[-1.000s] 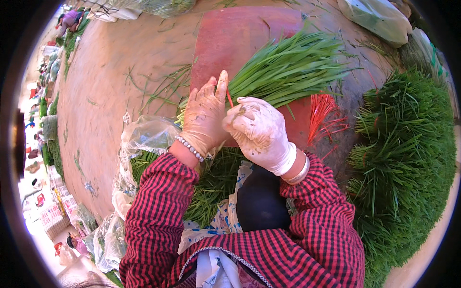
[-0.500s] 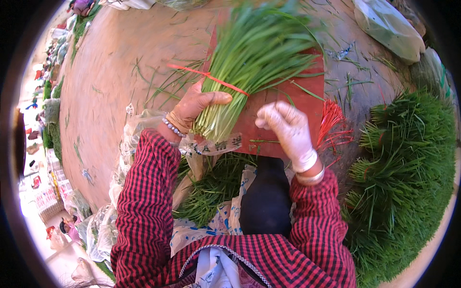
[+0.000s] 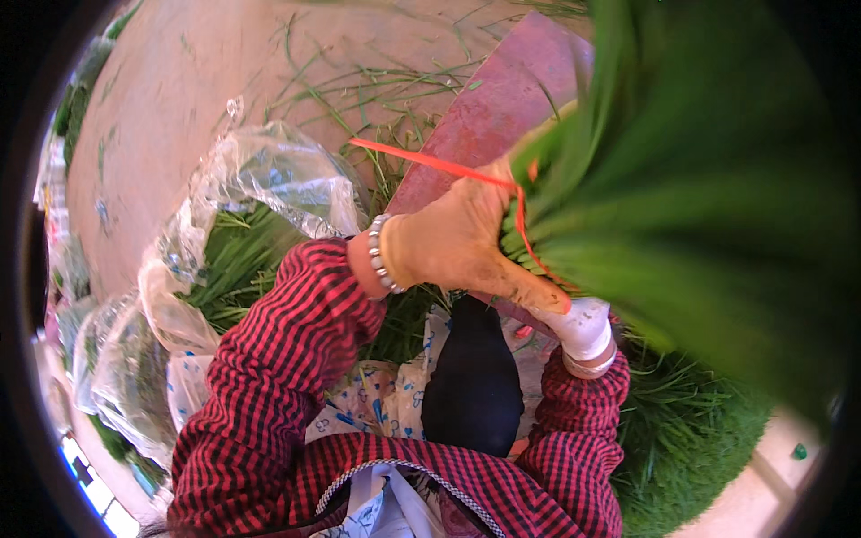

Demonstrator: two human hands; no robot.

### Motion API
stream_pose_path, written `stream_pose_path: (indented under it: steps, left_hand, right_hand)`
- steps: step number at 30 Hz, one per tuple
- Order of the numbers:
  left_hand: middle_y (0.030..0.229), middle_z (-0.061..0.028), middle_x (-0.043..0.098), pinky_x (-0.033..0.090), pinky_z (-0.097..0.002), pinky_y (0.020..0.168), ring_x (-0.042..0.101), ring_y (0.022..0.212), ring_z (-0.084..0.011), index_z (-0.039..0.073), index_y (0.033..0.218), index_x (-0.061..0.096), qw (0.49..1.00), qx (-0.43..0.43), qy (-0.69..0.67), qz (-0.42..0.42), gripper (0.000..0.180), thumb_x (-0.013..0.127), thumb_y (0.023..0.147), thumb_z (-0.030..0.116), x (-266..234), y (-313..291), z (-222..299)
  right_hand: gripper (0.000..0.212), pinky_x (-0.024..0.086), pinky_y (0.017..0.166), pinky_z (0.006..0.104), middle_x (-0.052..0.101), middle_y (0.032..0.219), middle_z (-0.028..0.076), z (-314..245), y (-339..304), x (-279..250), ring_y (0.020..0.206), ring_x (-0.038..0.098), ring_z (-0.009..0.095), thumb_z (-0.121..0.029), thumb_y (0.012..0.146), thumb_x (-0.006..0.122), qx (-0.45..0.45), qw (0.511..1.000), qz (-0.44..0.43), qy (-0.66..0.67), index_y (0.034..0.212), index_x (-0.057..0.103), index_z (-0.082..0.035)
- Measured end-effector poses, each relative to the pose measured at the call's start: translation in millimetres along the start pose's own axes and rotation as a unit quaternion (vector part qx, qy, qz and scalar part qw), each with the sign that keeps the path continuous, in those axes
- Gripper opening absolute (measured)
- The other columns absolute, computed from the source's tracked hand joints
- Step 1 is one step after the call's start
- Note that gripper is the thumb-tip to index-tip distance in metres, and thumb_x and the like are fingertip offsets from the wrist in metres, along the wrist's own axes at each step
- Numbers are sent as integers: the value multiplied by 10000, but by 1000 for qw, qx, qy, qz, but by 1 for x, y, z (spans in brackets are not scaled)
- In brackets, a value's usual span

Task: The person sorts and bundles green chives by hand, evening the root ends and tying each bundle with a red string before placing them into a sack.

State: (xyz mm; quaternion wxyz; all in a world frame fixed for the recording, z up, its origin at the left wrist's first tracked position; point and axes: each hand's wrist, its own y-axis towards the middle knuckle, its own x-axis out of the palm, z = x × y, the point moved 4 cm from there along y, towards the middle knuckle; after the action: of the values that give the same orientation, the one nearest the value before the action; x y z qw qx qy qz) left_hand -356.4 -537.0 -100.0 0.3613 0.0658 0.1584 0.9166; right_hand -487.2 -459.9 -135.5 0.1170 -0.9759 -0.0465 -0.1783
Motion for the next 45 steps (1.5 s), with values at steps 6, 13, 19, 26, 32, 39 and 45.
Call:
stream_pose_path:
  steps: [6,13,19,26,32,39,45]
  left_hand:
    - [1409,-283,499,372,-427,1140,482,1340,-393,-55,1563,85,996,10,82,20,1371,946,600,403,6,-24,-79]
    - [1152,-169,626,369,-422,1120,606,1133,-313,47,1331,547,959,-66,259,96,793,829,677,397,-12,-38,-33]
    - [1061,-108,630,332,-485,1118,599,1100,-268,88,1428,476,783,-81,611,86,884,779,721,524,-18,-29,51]
    - [1177,-137,539,337,-523,1108,546,1126,-325,61,1582,219,734,-163,651,105,1010,750,767,332,-3,-83,-18]
    - [1284,-155,519,328,-514,1124,521,1203,-330,9,1578,183,792,-179,577,88,1205,872,655,364,9,-82,5]
    - [1034,-87,687,516,-357,874,659,976,-233,52,1133,696,854,-192,455,161,357,778,846,249,-41,-72,38]
    - [935,-80,714,519,-360,765,690,858,-224,106,976,755,816,-265,509,77,321,804,812,376,-33,-50,28]
  right_hand:
    - [695,511,945,362,590,1280,99,19,5,9,1131,609,213,-178,842,814,79,996,30,-21,1399,428,-22]
    - [529,539,887,344,659,1189,70,27,-2,10,1059,646,194,-183,865,802,253,960,120,19,1312,562,-33]
    - [358,524,891,308,695,1107,58,48,-27,-1,1018,636,126,-171,925,742,38,975,-20,-218,1218,637,7]
    - [401,527,758,270,706,823,52,44,-69,-1,740,655,97,-58,932,680,-152,918,155,-330,1308,590,49]
    - [173,511,588,235,683,768,50,43,-35,3,609,623,82,-59,922,703,-181,940,83,-277,1090,717,-22]
    - [273,492,564,228,673,700,37,67,-43,-23,577,608,78,-218,1047,573,-13,995,77,-67,911,678,-7]
    - [287,482,544,217,647,719,18,64,-37,-19,588,600,67,-239,1040,589,7,995,74,-68,886,668,-10]
